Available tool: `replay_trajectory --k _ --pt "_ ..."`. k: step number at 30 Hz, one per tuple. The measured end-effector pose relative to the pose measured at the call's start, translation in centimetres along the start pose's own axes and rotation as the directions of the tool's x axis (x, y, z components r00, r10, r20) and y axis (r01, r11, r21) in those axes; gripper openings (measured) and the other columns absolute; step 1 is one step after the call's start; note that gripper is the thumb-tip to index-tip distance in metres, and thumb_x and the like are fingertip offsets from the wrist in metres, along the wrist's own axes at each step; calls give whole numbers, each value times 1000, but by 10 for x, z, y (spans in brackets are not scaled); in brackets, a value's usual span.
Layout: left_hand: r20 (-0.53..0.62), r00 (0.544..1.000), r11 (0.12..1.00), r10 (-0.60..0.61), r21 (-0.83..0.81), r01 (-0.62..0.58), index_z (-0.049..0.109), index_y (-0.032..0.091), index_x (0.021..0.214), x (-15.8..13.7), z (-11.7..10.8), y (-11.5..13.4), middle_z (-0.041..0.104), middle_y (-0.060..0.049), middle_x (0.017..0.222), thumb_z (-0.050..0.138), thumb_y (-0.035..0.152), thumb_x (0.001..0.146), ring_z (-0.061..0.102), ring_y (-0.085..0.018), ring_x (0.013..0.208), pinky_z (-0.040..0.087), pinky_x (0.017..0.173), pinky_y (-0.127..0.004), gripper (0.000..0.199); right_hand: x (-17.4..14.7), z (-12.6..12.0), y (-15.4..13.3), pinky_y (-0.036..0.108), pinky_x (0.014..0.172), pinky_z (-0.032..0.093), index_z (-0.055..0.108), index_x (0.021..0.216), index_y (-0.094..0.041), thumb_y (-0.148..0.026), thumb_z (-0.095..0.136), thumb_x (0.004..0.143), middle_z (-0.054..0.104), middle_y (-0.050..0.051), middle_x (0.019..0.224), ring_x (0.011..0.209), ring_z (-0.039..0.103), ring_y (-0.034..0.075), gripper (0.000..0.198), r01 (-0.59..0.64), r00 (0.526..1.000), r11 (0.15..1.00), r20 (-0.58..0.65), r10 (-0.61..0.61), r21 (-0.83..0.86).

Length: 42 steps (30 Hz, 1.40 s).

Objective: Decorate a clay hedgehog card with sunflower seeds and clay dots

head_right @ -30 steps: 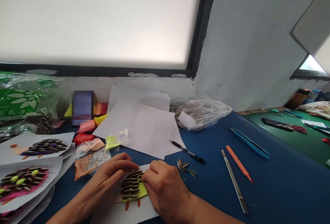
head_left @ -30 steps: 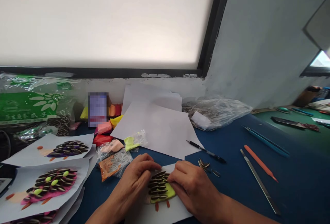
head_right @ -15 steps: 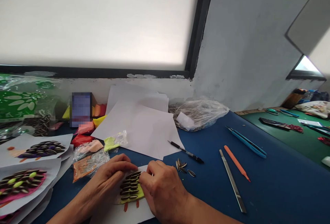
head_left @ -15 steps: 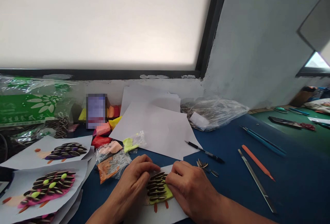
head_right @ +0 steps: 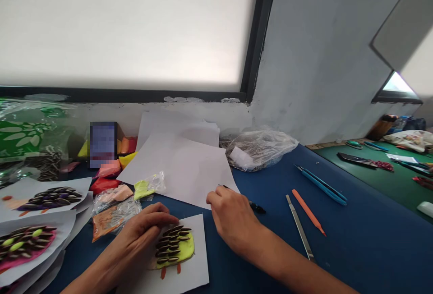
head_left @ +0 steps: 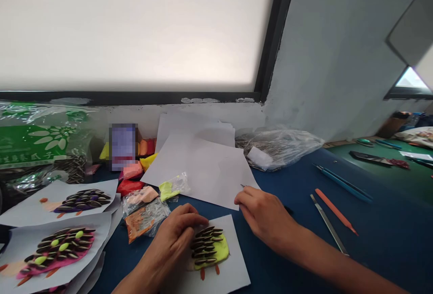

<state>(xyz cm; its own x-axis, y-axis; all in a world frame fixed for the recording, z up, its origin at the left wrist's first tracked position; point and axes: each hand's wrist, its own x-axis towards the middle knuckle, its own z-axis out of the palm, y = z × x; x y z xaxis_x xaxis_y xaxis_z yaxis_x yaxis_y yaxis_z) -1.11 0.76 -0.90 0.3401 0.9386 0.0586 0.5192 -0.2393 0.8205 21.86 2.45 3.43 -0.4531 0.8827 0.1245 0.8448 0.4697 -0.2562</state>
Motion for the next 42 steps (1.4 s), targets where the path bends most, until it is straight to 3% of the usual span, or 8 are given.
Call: replay_trajectory --k 5,9,14,23,29,36,42 --pt "-9 999 999 38 0 -38 71 22 89 -1 1 -5 59 -4 89 35 16 74 60 -19 83 49 76 -30 40 0 -3 -3 25 65 41 67 85 -18 -16 51 90 66 3 84 75 61 16 17 -33 996 993 91 22 114" --pt "-39 997 997 74 -25 -75 70 22 93 -2 1 -7 62 -4 88 35 14 77 61 -17 80 50 71 -27 39 -5 10 -10 27 67 42 66 89 -18 -18 52 90 66 5 88 79 61 17 14 -5 997 993 72 -3 122" --pt "-135 982 990 132 -33 -138 68 21 86 -1 1 -9 64 -2 80 36 13 75 61 -16 72 50 67 -26 35 -5 18 -11 26 59 39 59 78 -17 -15 53 88 64 3 80 68 57 15 12 -14 998 988 71 4 152" --pt "-274 950 989 148 25 -147 69 22 90 -3 -3 -8 67 -4 96 37 12 76 63 -20 92 52 80 -33 36 -1 19 -14 26 58 36 58 76 -16 -15 48 89 65 4 77 65 57 15 17 -66 998 990 20 64 126" --pt "-216 961 981 172 128 -146 68 21 93 -4 0 -7 67 -6 95 38 9 75 63 -21 91 53 79 -35 37 -4 22 -14 26 59 36 59 75 -17 -16 51 89 67 4 78 66 59 15 16 -65 998 994 31 62 83" --pt "-212 961 979 176 142 -148 68 21 93 -5 4 -9 68 -5 96 41 13 82 65 -20 88 56 77 -32 30 -1 20 -13 27 67 44 62 89 -16 -13 49 90 65 5 89 76 60 16 14 13 998 994 -65 -6 106" --pt "-245 958 987 147 103 -125 72 21 88 -4 4 -9 73 -4 95 42 17 84 69 -19 85 59 75 -32 31 -6 28 -8 31 79 49 63 102 -16 -4 43 90 61 8 97 89 58 18 26 225 954 948 -249 -167 224"
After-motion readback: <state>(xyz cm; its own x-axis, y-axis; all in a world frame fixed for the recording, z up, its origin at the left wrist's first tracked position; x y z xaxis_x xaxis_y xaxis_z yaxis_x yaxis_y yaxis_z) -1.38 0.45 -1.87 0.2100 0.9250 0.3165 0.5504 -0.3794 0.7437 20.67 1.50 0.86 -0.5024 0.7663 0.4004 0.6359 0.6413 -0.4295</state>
